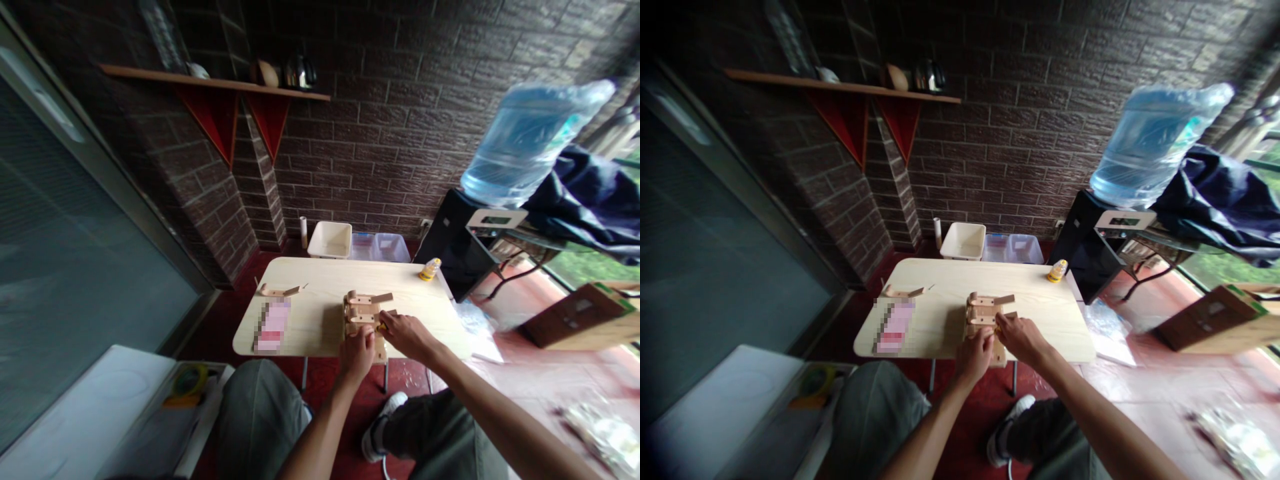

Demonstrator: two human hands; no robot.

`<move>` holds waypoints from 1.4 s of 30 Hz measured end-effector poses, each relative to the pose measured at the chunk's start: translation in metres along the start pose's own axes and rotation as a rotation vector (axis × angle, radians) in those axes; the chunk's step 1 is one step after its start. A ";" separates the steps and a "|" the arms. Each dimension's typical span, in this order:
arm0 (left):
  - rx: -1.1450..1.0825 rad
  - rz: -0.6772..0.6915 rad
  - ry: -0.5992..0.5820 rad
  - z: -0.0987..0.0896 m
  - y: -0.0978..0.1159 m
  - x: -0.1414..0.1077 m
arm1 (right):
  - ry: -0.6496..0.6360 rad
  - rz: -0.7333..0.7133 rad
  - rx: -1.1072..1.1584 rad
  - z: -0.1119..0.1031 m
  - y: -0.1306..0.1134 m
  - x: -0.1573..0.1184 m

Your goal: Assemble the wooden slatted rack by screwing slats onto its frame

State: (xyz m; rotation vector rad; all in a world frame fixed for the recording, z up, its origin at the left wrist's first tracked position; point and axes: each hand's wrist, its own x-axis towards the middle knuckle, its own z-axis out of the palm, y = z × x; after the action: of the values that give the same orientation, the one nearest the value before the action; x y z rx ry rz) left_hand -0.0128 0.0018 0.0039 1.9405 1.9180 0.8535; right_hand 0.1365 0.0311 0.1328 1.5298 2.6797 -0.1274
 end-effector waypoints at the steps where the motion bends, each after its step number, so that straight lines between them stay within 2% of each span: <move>1: -0.001 0.006 0.002 0.000 -0.001 0.000 | 0.004 -0.007 0.005 0.000 0.000 -0.001; 9: -0.017 0.069 0.000 0.003 -0.007 0.000 | -0.006 -0.011 -0.007 0.003 0.000 0.000; 18: 0.000 0.081 0.057 0.006 -0.008 -0.002 | -0.017 -0.028 -0.009 0.002 -0.001 -0.002; 42: -0.006 0.098 0.054 0.002 -0.007 -0.002 | -0.072 0.023 0.013 -0.006 -0.002 0.001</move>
State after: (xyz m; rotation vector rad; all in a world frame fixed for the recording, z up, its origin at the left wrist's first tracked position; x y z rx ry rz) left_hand -0.0168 0.0013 -0.0024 2.0420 1.8612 0.9467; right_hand 0.1337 0.0315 0.1389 1.5285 2.6100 -0.1955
